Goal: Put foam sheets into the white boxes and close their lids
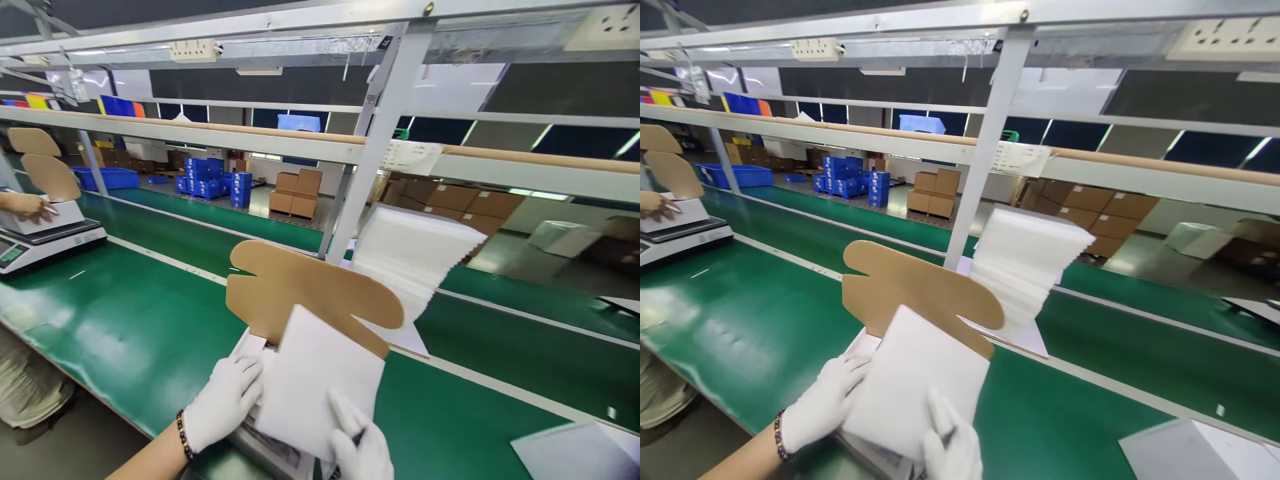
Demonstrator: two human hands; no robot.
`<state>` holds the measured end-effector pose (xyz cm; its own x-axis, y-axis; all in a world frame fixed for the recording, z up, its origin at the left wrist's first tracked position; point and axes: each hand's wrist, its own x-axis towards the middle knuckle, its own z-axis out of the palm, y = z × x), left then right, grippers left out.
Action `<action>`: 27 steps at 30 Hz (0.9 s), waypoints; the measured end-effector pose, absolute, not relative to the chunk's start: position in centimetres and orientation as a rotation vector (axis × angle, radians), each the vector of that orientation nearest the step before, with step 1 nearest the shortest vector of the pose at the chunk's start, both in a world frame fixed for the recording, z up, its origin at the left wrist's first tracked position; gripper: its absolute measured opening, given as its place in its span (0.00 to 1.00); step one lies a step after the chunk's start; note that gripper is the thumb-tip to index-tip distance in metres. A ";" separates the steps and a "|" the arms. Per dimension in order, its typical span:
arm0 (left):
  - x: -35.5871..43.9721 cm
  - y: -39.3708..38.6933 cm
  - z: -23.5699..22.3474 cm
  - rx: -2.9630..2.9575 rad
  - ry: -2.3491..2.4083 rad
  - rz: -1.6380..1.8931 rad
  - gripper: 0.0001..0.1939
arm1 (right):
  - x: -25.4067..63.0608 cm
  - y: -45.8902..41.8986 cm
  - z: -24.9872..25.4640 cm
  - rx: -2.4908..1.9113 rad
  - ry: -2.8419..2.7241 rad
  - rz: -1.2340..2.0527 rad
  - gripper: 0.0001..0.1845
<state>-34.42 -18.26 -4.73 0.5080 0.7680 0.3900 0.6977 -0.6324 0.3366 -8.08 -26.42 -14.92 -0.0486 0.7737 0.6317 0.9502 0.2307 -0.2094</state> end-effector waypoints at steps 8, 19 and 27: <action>-35.3 -14.8 -5.7 2.062 1.238 0.597 0.31 | -14.7 -24.4 -6.9 -1.854 -2.338 0.118 0.30; -29.7 -15.9 -6.4 2.676 1.192 0.365 0.30 | -9.6 -22.1 -4.3 -1.838 -2.179 0.213 0.22; -27.3 -10.7 -4.3 2.800 1.037 0.466 0.25 | -10.7 -18.9 -4.9 -1.937 -2.120 0.037 0.21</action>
